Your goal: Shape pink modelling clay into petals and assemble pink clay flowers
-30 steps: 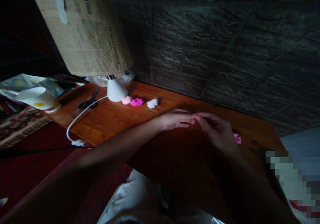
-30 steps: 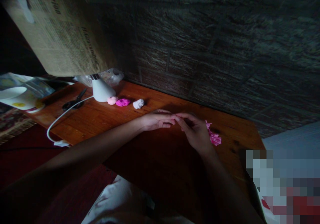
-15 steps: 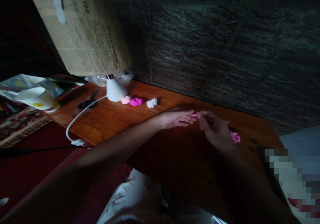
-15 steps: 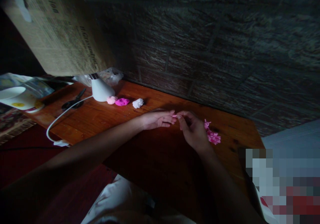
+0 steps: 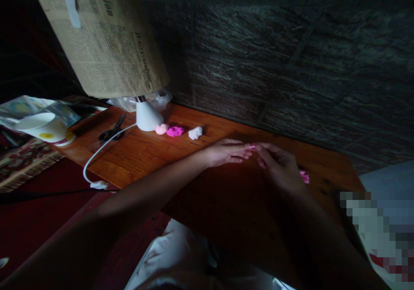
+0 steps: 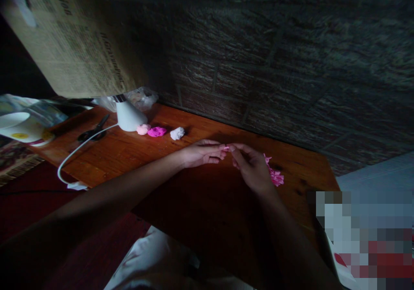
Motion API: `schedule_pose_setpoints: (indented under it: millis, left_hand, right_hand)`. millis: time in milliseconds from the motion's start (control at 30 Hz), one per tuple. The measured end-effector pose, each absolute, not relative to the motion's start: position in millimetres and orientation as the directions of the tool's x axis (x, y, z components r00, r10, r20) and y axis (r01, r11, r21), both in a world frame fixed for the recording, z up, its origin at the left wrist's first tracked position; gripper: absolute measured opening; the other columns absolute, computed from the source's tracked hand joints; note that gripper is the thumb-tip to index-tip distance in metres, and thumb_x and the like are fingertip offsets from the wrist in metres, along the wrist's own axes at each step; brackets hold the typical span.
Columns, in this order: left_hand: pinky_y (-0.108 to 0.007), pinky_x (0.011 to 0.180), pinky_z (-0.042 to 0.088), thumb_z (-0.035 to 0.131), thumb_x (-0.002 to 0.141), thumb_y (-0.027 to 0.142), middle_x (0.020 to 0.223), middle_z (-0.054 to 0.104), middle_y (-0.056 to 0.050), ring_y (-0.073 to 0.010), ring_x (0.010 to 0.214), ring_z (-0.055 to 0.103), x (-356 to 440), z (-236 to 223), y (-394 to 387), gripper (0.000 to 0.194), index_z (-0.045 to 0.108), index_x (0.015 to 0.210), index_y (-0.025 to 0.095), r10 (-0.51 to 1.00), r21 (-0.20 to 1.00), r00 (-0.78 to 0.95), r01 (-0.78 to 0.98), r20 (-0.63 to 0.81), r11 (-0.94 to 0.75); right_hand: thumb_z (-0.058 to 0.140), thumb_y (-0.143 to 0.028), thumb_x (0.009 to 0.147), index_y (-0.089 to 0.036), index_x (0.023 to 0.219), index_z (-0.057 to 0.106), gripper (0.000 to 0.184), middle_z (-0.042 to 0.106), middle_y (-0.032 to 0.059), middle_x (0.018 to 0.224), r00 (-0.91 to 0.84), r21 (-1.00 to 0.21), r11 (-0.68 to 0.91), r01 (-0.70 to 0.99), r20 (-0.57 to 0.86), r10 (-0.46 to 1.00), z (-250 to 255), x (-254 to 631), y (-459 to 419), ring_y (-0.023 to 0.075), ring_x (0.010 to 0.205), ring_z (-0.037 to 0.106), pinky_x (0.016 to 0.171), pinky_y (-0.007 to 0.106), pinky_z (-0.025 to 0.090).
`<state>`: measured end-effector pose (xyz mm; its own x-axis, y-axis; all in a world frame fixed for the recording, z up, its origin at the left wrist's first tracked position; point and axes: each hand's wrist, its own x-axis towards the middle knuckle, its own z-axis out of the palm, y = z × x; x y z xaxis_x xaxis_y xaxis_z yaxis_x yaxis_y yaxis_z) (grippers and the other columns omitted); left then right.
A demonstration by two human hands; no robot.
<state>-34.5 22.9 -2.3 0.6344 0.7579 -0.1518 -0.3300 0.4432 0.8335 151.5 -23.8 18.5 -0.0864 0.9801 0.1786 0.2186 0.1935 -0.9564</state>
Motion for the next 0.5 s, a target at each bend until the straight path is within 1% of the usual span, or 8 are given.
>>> schedule_pose_setpoints:
  millis: [67,167,267,433,500]
  left_hand:
    - [-0.029,0.089,0.044,0.096,0.056,0.041,0.086,0.072,-0.002,-0.0096,0.082,0.063,-34.4,-3.0,23.1,0.047,0.076,0.09,0.016,0.763,0.836,0.629,-0.334,-0.146,0.435]
    - [-0.029,0.089,0.043,0.094,0.062,0.041,0.084,0.071,-0.001,-0.0094,0.082,0.062,-33.9,-4.3,22.9,0.042,0.076,0.089,0.015,0.763,0.85,0.636,-0.334,-0.115,0.407]
    - [-0.028,0.087,0.043,0.092,0.065,0.042,0.083,0.07,-0.001,-0.0095,0.082,0.062,-32.8,-5.5,22.7,0.04,0.076,0.09,0.014,0.768,0.863,0.637,-0.349,-0.068,0.365]
    - [-0.029,0.082,0.045,0.087,0.068,0.053,0.084,0.072,-0.004,-0.0102,0.078,0.063,-30.5,-5.6,23.4,0.047,0.075,0.09,0.013,0.795,0.873,0.603,-0.354,-0.06,0.334]
    - [-0.028,0.079,0.045,0.087,0.067,0.055,0.085,0.073,-0.004,-0.0104,0.077,0.063,-29.8,-4.8,23.9,0.049,0.075,0.09,0.013,0.8,0.879,0.597,-0.349,-0.059,0.326]
  right_hand:
    - [0.071,-0.059,0.085,-0.022,0.093,0.077,0.038,0.057,-0.0022,0.061,-0.085,-0.951,0.199,0.236,0.184,0.979,18.1,151.5,-23.8,0.0125,0.055,0.049,0.054,0.028,0.041]
    - [0.071,-0.06,0.084,-0.022,0.093,0.077,0.039,0.056,-0.0022,0.06,-0.077,-0.942,0.205,0.266,0.191,0.979,16.9,151.8,-23.4,0.0131,0.055,0.049,0.054,0.028,0.041]
    - [0.07,-0.06,0.084,-0.021,0.093,0.076,0.04,0.056,-0.0022,0.06,-0.082,-0.947,0.2,0.252,0.185,0.979,17.7,150.9,-23.3,0.013,0.054,0.047,0.053,0.028,0.039]
    - [0.072,-0.059,0.083,-0.021,0.088,0.075,0.038,0.054,-0.0029,0.059,-0.076,-0.97,0.158,0.185,0.146,0.986,21.8,148.0,-24.3,0.0108,0.053,0.044,0.051,0.026,0.037]
    - [0.073,-0.058,0.082,-0.021,0.087,0.075,0.037,0.054,-0.0033,0.059,-0.062,-0.975,0.141,0.169,0.132,0.989,21.4,147.5,-25.0,0.0102,0.053,0.044,0.051,0.025,0.036]
